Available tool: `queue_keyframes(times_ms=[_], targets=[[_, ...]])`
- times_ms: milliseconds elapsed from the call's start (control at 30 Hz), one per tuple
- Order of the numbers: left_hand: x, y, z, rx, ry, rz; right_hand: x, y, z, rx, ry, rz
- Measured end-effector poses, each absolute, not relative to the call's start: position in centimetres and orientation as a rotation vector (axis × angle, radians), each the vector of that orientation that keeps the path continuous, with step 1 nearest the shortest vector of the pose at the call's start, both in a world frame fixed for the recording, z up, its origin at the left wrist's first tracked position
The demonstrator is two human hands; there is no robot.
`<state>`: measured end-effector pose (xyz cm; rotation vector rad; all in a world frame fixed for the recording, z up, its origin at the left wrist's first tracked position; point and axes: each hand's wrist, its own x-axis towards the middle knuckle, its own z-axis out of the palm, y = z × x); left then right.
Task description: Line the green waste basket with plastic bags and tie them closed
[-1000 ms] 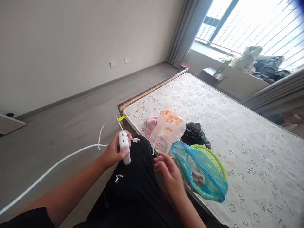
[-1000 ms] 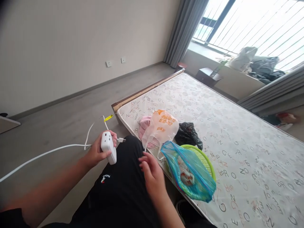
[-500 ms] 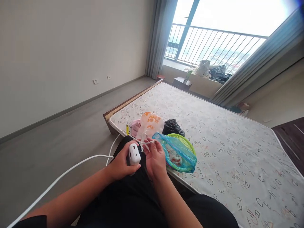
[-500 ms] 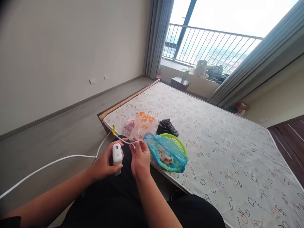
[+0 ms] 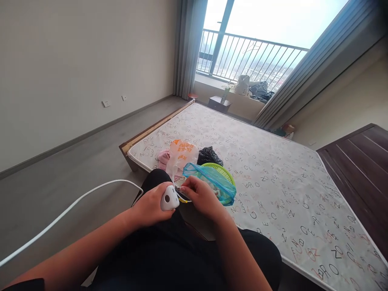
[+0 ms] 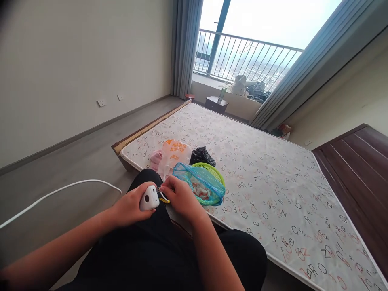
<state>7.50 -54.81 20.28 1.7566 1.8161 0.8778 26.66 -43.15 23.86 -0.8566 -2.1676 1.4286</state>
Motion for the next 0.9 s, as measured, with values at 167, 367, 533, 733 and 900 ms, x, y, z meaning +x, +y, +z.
queue_keyframes(times_ms=[167,367,533,733,900], targets=[[7.5,-54.7,20.1,1.792,1.812,0.887,26.0,-43.1,24.5,-0.850,-2.297,1.368],[7.3,-54.7,19.4,1.907,1.813,0.827,25.7,-42.6,24.4,-0.811,-2.433,1.277],[7.5,-54.8,19.4,1.923,1.810,0.783,25.2,-42.6,25.0,-0.791,-2.551,1.190],[7.2,-54.9,19.0,1.910,1.830,0.726,24.5,-42.7,24.0,-0.831,-2.565,1.204],[6.9,-55.0,20.1,1.864,1.772,0.725,25.0,-43.1,23.3,-0.882,-2.427,1.318]])
